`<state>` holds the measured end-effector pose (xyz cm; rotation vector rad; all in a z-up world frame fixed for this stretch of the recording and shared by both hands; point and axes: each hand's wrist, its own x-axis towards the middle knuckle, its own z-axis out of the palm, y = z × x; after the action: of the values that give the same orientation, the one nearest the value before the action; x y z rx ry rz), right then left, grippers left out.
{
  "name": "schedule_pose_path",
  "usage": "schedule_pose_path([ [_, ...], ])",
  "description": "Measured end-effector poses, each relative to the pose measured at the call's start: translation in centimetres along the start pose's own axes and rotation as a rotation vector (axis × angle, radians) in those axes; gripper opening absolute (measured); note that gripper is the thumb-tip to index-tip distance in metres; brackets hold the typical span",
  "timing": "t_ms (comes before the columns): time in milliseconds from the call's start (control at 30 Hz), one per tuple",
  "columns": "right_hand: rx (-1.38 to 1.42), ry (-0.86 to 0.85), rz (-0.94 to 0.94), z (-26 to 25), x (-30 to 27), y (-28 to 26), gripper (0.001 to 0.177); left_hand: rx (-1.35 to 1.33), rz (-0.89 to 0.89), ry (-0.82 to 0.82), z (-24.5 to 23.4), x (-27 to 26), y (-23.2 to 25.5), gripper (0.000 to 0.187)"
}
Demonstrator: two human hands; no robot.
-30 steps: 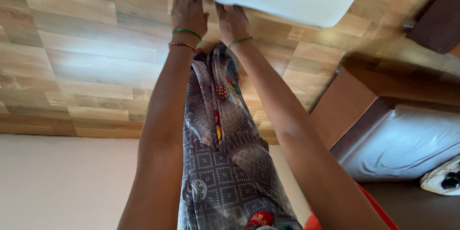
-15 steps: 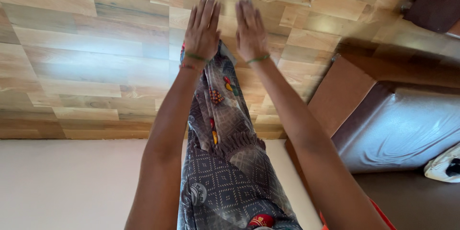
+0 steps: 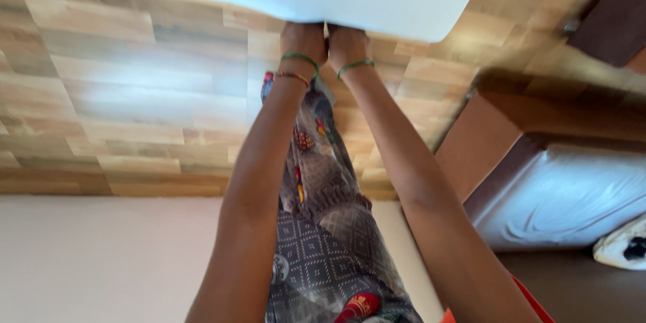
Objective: The person is making a bed by tucking a white bedsheet under the mattress along all its edges.
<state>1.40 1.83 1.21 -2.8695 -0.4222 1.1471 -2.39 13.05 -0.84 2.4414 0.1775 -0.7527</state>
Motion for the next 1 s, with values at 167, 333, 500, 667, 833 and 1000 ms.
schedule_pose_path([
  [167,0.05,-0.009,0.039,0.8,0.5,0.2,0.025,0.028,-0.119,-0.034,1.5,1.1,0.4,0.028],
  [333,0.07,-0.009,0.069,2.5,1.1,0.8,0.025,0.047,-0.113,-0.013,4.0,1.4,-0.6,0.024],
  [500,-0.067,-0.005,-0.053,2.2,1.6,0.5,0.025,0.212,-0.059,-0.083,2.7,1.5,-0.5,0.025],
  [667,-0.011,0.197,-0.167,2.6,1.5,0.9,0.043,0.068,0.052,0.158,2.0,0.7,-1.0,0.049],
  [833,-0.173,0.466,-0.375,3.7,-1.4,1.9,0.067,0.048,0.178,0.349,4.4,-1.6,-1.8,0.082],
  [1000,-0.04,0.198,-0.405,3.5,-7.6,0.3,0.079,-0.103,0.128,0.293,5.8,-8.3,-4.7,0.082],
])
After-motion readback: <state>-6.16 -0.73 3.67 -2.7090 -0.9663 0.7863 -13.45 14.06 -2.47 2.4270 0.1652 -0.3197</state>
